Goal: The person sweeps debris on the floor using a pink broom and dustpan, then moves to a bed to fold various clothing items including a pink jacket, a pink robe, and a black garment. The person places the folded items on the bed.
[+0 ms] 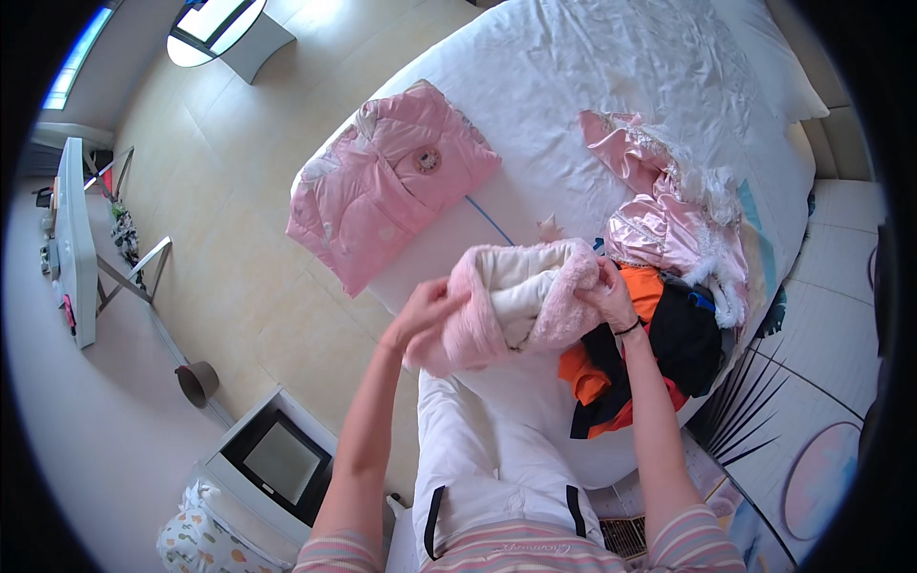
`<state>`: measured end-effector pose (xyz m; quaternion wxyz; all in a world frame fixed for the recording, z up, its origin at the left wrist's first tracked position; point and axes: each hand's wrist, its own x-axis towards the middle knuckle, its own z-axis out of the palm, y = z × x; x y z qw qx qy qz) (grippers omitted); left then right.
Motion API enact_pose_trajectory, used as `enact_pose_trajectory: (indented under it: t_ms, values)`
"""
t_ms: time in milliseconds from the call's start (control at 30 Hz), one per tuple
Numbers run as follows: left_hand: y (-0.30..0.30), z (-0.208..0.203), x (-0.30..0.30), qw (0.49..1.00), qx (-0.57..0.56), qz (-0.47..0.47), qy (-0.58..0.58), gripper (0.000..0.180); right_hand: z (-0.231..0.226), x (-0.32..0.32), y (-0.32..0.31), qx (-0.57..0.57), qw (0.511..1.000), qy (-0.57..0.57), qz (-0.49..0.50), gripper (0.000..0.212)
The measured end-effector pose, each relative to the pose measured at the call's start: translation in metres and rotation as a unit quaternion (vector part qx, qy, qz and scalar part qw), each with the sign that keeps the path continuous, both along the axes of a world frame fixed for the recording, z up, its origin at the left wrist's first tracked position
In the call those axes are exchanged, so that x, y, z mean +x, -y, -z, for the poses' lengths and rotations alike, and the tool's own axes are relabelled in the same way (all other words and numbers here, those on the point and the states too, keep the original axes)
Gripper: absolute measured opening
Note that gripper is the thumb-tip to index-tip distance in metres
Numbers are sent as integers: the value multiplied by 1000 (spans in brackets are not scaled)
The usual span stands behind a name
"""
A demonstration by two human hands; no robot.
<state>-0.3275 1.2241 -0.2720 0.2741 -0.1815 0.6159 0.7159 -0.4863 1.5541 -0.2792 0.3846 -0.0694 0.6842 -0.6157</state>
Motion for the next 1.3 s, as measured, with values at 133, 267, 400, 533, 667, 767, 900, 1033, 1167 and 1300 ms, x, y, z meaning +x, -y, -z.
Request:
enact_pose_trajectory:
  t_ms: [133, 267, 400, 533, 667, 767, 900, 1033, 1167, 1300]
  values:
    - [-38, -44, 59, 985, -38, -11, -168, 37, -14, 6, 6, -51, 997, 49, -20, 47]
    - [-72, -12, 125, 962, -135, 44, -233, 58, -30, 21, -4, 35, 976, 117, -177, 51]
    - [-86, -1, 138, 978, -75, 112, -161, 96, -6, 41, -26, 57, 974, 24, -216, 50]
    - [-85, 15, 130, 914, -280, 161, -246, 97, -3, 52, -19, 62, 974, -107, -192, 42]
    - [-82, 33, 128, 879, -275, 219, -322, 88, -13, 80, -21, 153, 941, -267, -137, 35]
    - [-63, 18, 113, 856, -277, 312, -305, 65, -24, 101, -38, 112, 879, -431, -170, 40]
    - [-54, -6, 47, 885, -197, 402, -129, 49, -22, 132, -66, 145, 866, -462, -125, 36]
    - [-105, 21, 40, 896, -212, 178, -347, 54, -21, 151, -72, 157, 875, -452, -76, 36]
    - [-164, 39, 84, 853, -356, 258, -282, 73, -25, 182, -107, 198, 887, -412, -74, 37]
    - [-196, 30, 102, 865, -383, 241, -218, 84, -23, 214, -120, 284, 873, -395, -6, 38]
